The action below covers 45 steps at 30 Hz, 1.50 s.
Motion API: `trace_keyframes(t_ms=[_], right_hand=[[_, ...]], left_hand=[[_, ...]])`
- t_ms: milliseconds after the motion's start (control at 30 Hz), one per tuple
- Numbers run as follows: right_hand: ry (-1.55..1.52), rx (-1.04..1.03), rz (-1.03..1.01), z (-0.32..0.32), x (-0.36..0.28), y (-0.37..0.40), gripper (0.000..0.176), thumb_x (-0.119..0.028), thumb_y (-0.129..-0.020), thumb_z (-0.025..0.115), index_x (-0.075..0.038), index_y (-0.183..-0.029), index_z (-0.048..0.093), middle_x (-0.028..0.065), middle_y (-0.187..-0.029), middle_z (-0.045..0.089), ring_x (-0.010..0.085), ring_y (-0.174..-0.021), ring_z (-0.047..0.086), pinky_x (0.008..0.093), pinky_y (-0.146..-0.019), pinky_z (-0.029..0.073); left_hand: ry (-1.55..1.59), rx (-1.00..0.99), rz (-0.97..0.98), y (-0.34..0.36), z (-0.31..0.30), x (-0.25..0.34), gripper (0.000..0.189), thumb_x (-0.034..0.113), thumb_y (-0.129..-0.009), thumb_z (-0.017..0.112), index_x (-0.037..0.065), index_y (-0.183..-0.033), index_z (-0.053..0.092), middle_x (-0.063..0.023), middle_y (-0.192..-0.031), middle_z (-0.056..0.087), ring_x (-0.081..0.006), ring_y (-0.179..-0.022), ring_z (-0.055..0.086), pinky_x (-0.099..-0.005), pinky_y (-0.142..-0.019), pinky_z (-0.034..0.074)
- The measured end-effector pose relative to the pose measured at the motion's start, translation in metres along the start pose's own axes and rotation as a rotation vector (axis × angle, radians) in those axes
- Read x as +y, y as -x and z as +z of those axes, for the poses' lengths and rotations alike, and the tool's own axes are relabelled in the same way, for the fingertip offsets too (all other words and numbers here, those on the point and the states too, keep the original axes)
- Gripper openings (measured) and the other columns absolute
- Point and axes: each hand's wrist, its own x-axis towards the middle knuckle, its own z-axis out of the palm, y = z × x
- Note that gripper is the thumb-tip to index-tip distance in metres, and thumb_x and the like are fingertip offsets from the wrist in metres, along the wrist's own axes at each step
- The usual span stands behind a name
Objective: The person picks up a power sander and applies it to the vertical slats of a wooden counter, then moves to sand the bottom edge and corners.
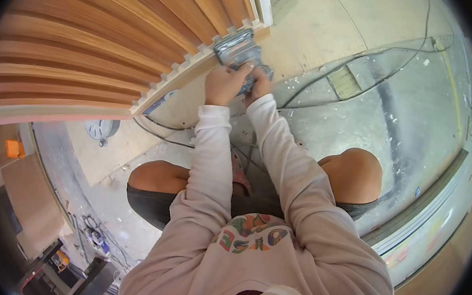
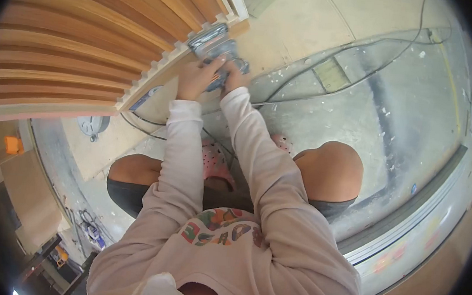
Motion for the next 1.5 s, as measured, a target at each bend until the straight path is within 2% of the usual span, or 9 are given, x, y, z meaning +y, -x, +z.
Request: trace_keyframes(t_ms=[133, 367, 567, 633, 700, 767, 1167, 1400, 1500], right_hand=[[-0.062, 0.108, -0.166, -0.004, -0.032, -0.034, 0.021, -0.02, -0.08, 0.059, -0.003, -0.092, 0.058, 0.0107, -0.084, 0.064, 0.0251, -0.074, 0.064, 0.0384, -0.067, 0.053], [-0.174, 0.11, -0.155, 0.005, -0.049, -0.028, 0.024, -0.014, -0.075, 0.065, 0.005, -0.085, 0.056, 0.0132, -0.082, 0.059, 0.0231, -0.064, 0.059, 0.0361, -0.056, 0.05], [-0.03, 0.105, -0.061, 0.013, 0.019, 0.026, 0.041, -0.015, -0.075, 0.069, 0.006, -0.106, 0.053, 0.0114, -0.094, 0.059, 0.0222, -0.078, 0.058, 0.0344, -0.071, 0.049], [-0.006, 0.24, 0.068, 0.017, 0.028, 0.028, 0.059, -0.014, -0.073, 0.072, 0.006, -0.12, 0.044, 0.0136, -0.107, 0.056, 0.0242, -0.087, 0.058, 0.0339, -0.075, 0.05], [-0.041, 0.165, 0.04, 0.01, 0.021, 0.014, 0.067, -0.013, -0.073, 0.072, 0.006, -0.126, 0.037, 0.0162, -0.116, 0.052, 0.0257, -0.096, 0.057, 0.0356, -0.077, 0.05], [-0.039, 0.226, -0.157, 0.009, 0.012, -0.014, 0.024, -0.018, -0.082, 0.06, -0.002, -0.098, 0.051, 0.0108, -0.077, 0.06, 0.0259, -0.055, 0.061, 0.0423, -0.046, 0.052], [-0.102, -0.14, 0.006, 0.024, -0.051, 0.005, 0.03, -0.031, -0.087, 0.047, -0.006, -0.1, 0.056, 0.0111, -0.087, 0.063, 0.0287, -0.067, 0.063, 0.0443, -0.051, 0.051], [0.004, -0.113, 0.01, 0.023, -0.02, 0.021, 0.028, -0.027, -0.085, 0.053, -0.006, -0.103, 0.054, 0.0104, -0.086, 0.061, 0.0297, -0.07, 0.062, 0.0441, -0.056, 0.053], [0.079, -0.271, 0.005, 0.004, 0.004, 0.01, 0.034, -0.034, -0.086, 0.052, -0.006, -0.104, 0.053, 0.0116, -0.092, 0.063, 0.03, -0.076, 0.063, 0.0451, -0.067, 0.054]], left_hand=[[-0.025, 0.026, -0.016, 0.002, 0.028, 0.007, 0.043, 0.041, -0.076, 0.074, 0.0, -0.09, 0.071, -0.011, -0.082, 0.07, -0.0147, -0.073, 0.065, -0.0282, -0.062, 0.048], [-0.29, -0.013, 0.327, 0.02, 0.02, 0.014, 0.042, 0.039, -0.078, 0.068, 0.001, -0.096, 0.068, -0.0214, -0.088, 0.065, -0.0334, -0.081, 0.062, -0.0372, -0.074, 0.048], [-0.262, -0.303, 0.295, 0.029, -0.068, -0.07, 0.053, 0.038, -0.084, 0.067, -0.001, -0.119, 0.056, -0.0044, -0.081, 0.061, -0.0148, -0.075, 0.058, -0.0284, -0.068, 0.047], [-0.383, -0.431, -0.265, 0.046, -0.091, -0.051, 0.055, 0.035, -0.084, 0.067, -0.003, -0.121, 0.053, -0.0057, -0.08, 0.061, -0.0126, -0.069, 0.057, -0.0273, -0.064, 0.046], [-0.359, -0.495, -0.377, 0.063, -0.099, -0.049, 0.053, 0.034, -0.084, 0.068, -0.003, -0.119, 0.054, -0.0054, -0.077, 0.06, -0.0116, -0.065, 0.056, -0.0264, -0.061, 0.046], [-0.325, -0.539, -0.501, 0.072, -0.1, -0.046, 0.051, 0.033, -0.084, 0.068, -0.002, -0.118, 0.055, -0.0051, -0.075, 0.059, -0.0106, -0.062, 0.055, -0.0256, -0.058, 0.045], [0.016, -0.717, -0.36, 0.1, -0.106, -0.066, 0.044, 0.04, -0.078, 0.072, 0.002, -0.095, 0.06, -0.0006, -0.062, 0.051, -0.0099, -0.058, 0.05, -0.0264, -0.054, 0.044], [-0.366, -0.502, 0.169, 0.085, -0.167, -0.122, 0.04, 0.038, -0.081, 0.068, 0.001, -0.096, 0.065, -0.0072, -0.072, 0.06, -0.0106, -0.066, 0.056, -0.0274, -0.059, 0.046], [-0.511, -0.514, -0.016, 0.081, -0.224, -0.113, 0.04, 0.039, -0.081, 0.068, 0.001, -0.092, 0.067, -0.0086, -0.07, 0.062, -0.0141, -0.063, 0.059, -0.0296, -0.057, 0.047]])
